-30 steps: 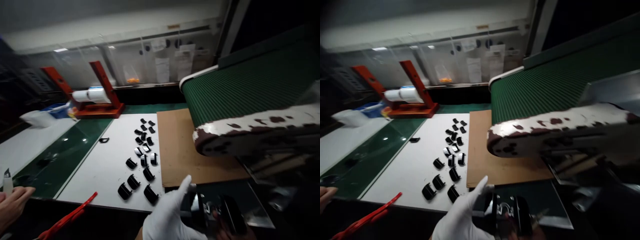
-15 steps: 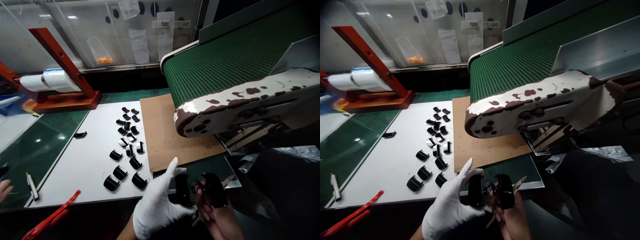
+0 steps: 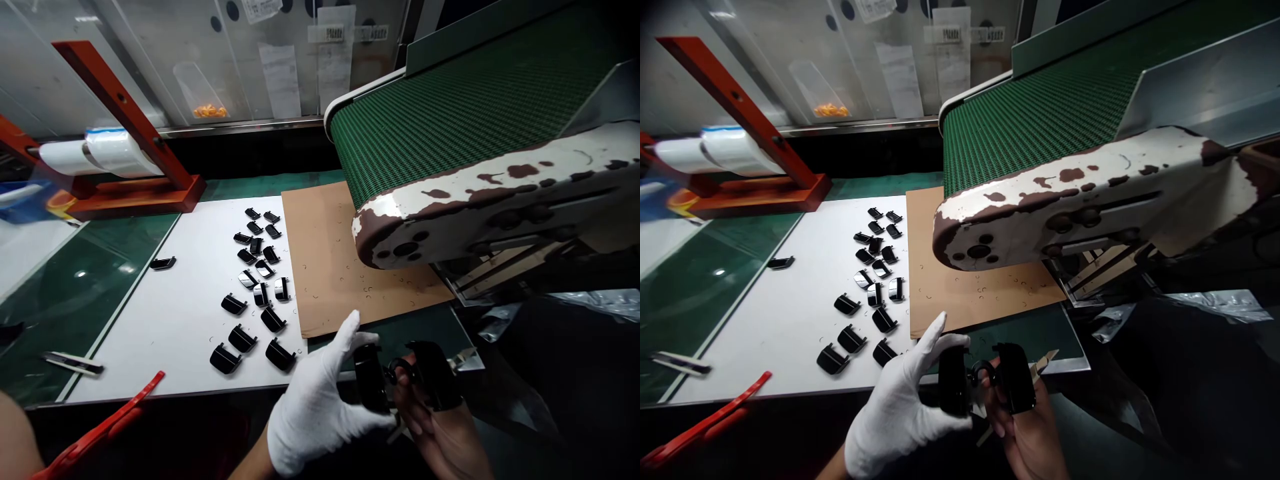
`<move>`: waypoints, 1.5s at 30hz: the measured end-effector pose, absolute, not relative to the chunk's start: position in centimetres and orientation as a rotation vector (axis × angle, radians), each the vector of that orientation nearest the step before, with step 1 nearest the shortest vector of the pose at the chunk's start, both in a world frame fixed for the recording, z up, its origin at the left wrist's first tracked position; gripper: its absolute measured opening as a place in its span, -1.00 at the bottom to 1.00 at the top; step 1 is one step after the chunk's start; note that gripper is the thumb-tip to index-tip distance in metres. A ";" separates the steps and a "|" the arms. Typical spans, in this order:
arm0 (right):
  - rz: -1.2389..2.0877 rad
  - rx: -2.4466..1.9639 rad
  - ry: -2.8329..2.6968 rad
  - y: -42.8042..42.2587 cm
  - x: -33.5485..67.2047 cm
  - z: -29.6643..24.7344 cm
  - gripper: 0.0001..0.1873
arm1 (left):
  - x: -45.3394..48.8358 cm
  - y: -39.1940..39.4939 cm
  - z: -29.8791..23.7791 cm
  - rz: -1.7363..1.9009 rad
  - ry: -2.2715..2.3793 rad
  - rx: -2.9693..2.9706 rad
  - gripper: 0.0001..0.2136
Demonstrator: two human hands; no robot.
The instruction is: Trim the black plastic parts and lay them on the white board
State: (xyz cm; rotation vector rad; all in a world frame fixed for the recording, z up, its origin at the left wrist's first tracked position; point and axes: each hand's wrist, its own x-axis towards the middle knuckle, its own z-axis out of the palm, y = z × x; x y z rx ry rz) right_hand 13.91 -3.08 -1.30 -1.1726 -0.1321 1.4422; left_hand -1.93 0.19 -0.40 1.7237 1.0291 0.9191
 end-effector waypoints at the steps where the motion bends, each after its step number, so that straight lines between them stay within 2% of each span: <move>1: 1.454 -1.159 -0.144 -3.1 14.0 -1.4 -0.61 | -1.9 0.2 -0.4 0.914 1.038 1.724 0.16; 7: 1.504 -1.171 -0.237 -3.5 15.1 -3.1 -0.61 | -1.8 0.3 -0.4 0.918 1.044 1.660 0.12; 14: 1.329 -1.222 -0.372 -3.4 14.4 -2.4 -0.58 | -2.0 0.6 -0.7 0.823 1.067 1.633 0.07; 26: 1.342 -1.203 -0.606 -3.9 15.9 -3.7 -0.76 | -2.3 1.1 -0.3 0.730 1.029 1.782 0.06; 30: 1.349 -1.164 -0.646 -3.9 15.9 -3.5 -0.73 | -2.3 1.0 -0.2 0.743 1.008 1.803 0.06; 33: 1.331 -1.158 -0.586 -3.9 15.3 -3.0 -0.67 | -2.3 0.8 -0.1 0.790 1.001 1.799 0.08; 37: 1.281 -1.209 -0.352 -4.3 14.5 -2.7 -0.72 | -2.1 0.2 0.2 0.886 0.968 1.744 0.14; 45: 1.389 -1.177 -0.226 -4.9 14.8 -3.4 -0.68 | -1.6 -0.5 0.4 0.958 0.939 1.671 0.16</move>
